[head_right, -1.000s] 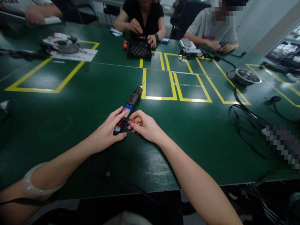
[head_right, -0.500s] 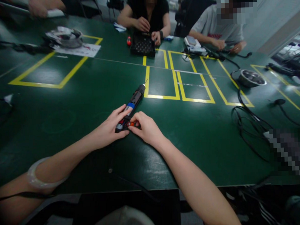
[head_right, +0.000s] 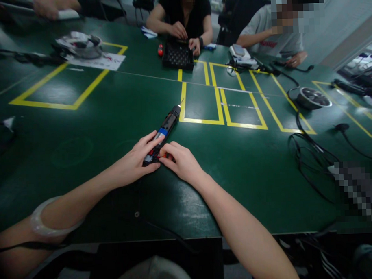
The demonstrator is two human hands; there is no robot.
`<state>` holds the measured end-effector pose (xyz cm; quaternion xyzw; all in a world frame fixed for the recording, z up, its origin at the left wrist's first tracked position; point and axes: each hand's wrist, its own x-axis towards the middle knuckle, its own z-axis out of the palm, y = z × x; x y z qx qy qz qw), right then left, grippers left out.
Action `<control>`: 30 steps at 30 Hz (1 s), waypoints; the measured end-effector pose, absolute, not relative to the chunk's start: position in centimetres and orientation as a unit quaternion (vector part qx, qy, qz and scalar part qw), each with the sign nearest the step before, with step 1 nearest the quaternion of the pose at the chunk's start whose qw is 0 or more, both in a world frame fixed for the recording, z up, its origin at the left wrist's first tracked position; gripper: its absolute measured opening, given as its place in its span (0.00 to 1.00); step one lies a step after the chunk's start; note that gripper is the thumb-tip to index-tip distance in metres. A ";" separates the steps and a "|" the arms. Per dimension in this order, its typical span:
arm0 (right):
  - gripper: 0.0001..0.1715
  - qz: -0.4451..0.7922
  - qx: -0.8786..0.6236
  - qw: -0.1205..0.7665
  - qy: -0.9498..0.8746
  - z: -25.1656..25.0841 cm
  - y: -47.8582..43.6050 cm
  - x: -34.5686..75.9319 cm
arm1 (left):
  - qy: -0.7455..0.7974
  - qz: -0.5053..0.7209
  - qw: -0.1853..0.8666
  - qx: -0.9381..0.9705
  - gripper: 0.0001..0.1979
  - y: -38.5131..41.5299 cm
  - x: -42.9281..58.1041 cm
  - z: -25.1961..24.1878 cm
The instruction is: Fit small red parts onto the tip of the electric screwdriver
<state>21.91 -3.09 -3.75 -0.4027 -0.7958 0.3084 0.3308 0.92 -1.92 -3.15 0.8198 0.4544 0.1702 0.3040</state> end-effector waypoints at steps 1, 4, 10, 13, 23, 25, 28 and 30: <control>0.06 0.311 -0.402 0.332 -0.795 -3.8 -3.1 21.9 | 0.455 0.168 0.304 0.820 0.42 -1.9 0.9 -3.1; 0.05 0.311 -0.402 0.324 -0.798 -3.8 -3.1 21.9 | 0.457 0.152 0.311 0.819 0.41 -1.9 0.9 -2.8; 0.04 0.321 -0.394 0.292 -0.810 -3.8 -2.9 22.2 | 0.455 0.146 0.318 0.819 0.41 -2.1 0.9 -2.4; 0.03 0.318 -0.392 0.289 -0.813 -3.8 -2.9 22.3 | 0.456 0.145 0.321 0.817 0.41 -2.1 0.9 -2.3; 0.03 0.276 -0.405 0.295 -0.820 -3.4 -3.2 22.1 | 0.452 0.152 0.317 0.820 0.41 -2.2 0.9 -2.3; 0.03 0.285 -0.409 0.291 -0.816 -3.5 -3.2 21.9 | 0.452 0.151 0.318 0.820 0.41 -2.2 0.9 -2.2; 0.04 0.307 -0.410 0.290 -0.808 -3.6 -3.3 21.7 | 0.451 0.150 0.319 0.820 0.40 -2.2 1.0 -2.1; 0.05 0.309 -0.409 0.293 -0.807 -3.6 -3.4 21.6 | 0.451 0.153 0.316 0.821 0.40 -2.2 1.0 -2.2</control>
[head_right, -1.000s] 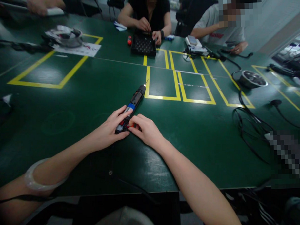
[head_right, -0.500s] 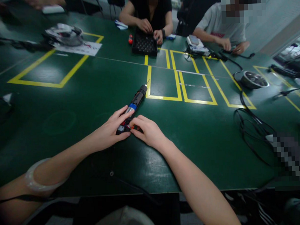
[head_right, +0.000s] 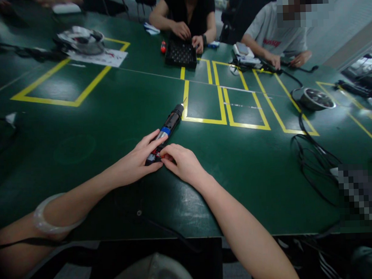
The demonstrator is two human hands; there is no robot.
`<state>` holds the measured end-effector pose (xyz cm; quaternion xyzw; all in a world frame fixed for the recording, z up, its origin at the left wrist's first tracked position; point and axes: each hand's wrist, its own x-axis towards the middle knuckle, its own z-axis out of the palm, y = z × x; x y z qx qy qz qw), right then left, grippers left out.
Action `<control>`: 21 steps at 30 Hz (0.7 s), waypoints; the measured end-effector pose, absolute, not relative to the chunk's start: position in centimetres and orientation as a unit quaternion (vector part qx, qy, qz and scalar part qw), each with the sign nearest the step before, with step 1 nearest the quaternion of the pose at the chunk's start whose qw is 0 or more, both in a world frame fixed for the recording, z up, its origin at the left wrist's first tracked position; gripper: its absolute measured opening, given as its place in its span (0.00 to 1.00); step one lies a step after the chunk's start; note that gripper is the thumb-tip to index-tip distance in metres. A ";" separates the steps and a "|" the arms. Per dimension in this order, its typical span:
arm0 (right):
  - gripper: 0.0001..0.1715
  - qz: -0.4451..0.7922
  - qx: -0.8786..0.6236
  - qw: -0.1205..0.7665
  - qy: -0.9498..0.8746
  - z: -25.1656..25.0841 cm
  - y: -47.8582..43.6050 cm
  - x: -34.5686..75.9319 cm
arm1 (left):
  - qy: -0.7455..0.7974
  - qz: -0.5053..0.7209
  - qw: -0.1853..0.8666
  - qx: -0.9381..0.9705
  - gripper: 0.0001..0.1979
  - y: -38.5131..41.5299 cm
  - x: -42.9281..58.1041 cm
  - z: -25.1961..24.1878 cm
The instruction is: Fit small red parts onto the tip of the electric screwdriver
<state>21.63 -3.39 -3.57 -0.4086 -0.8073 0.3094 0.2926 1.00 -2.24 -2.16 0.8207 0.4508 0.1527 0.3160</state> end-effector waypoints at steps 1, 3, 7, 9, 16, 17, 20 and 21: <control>0.05 0.307 -0.408 0.293 -0.809 -3.6 -3.4 21.6 | 0.451 0.154 0.314 0.821 0.40 -2.2 1.0 -2.2; 0.06 0.298 -0.405 0.297 -0.812 -3.5 -3.4 21.6 | 0.453 0.153 0.312 0.821 0.40 -2.2 1.0 -2.2; 0.08 0.292 -0.393 0.305 -0.817 -3.4 -3.5 21.6 | 0.454 0.149 0.304 0.824 0.39 -2.2 1.0 -2.2; 0.10 0.296 -0.389 0.307 -0.816 -3.4 -3.5 21.5 | 0.458 0.149 0.291 0.826 0.38 -2.2 1.0 -2.1; 0.15 0.309 -0.397 0.301 -0.810 -3.4 -3.6 21.6 | 0.475 0.149 0.230 0.837 0.30 -2.1 1.2 -1.9; 0.15 0.309 -0.398 0.300 -0.810 -3.4 -3.6 21.7 | 0.476 0.153 0.221 0.837 0.29 -2.0 1.3 -2.0; 0.16 0.307 -0.402 0.298 -0.810 -3.4 -3.6 21.7 | 0.478 0.163 0.202 0.839 0.25 -1.9 1.4 -2.1; 0.16 0.307 -0.405 0.298 -0.808 -3.4 -3.6 21.7 | 0.479 0.165 0.198 0.839 0.23 -1.9 1.5 -2.2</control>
